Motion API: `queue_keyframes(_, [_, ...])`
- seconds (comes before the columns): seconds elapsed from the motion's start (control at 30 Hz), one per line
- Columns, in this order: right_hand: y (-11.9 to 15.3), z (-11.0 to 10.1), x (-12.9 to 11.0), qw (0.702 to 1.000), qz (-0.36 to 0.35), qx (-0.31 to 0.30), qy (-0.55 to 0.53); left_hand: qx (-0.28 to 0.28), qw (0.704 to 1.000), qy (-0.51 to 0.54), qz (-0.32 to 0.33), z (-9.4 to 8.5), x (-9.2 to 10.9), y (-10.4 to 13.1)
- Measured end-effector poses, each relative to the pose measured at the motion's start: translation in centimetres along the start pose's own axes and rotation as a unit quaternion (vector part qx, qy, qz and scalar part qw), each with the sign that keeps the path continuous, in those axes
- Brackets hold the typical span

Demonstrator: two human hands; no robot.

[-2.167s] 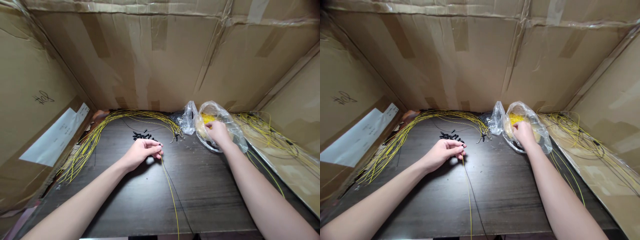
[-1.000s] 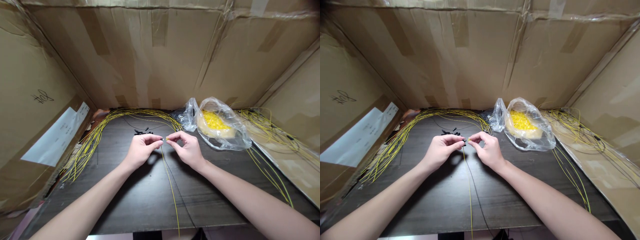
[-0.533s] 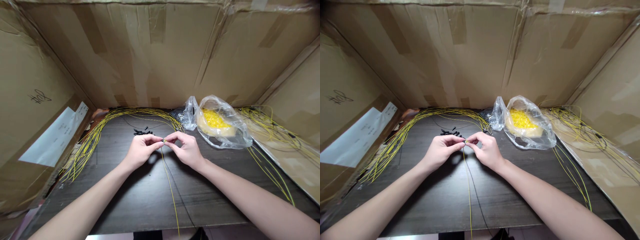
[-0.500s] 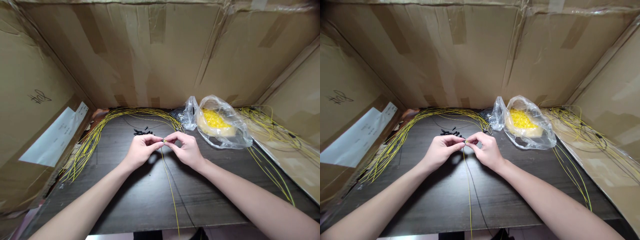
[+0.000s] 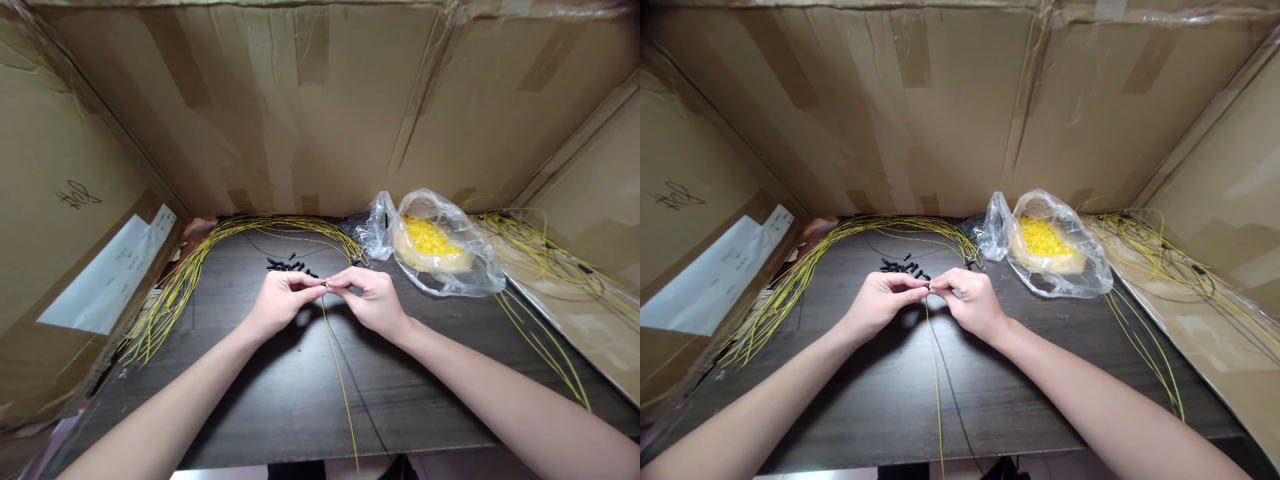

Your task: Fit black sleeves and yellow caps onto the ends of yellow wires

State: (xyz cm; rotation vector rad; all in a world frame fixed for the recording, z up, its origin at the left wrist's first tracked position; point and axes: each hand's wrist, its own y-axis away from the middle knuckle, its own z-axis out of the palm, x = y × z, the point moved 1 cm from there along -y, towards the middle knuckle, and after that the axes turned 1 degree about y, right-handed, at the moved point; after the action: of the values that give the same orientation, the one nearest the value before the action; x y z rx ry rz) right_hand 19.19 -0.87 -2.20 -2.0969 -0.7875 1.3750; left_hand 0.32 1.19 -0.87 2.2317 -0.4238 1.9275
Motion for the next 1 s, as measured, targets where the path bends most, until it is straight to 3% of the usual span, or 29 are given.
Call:
queue_keyframes(0.37, [0.25, 0.00, -0.14, 0.998, -0.057, -0.011, 0.024, -0.009, 0.998, 0.023, -0.054, 0.07, 0.20, 0.08])
queue_keyframes(1.0, [0.45, -0.25, -0.78, 0.970, -0.192, -0.049, 0.139, -0.043, 0.988, 0.115, -0.089, 0.05, -0.43, 0.05])
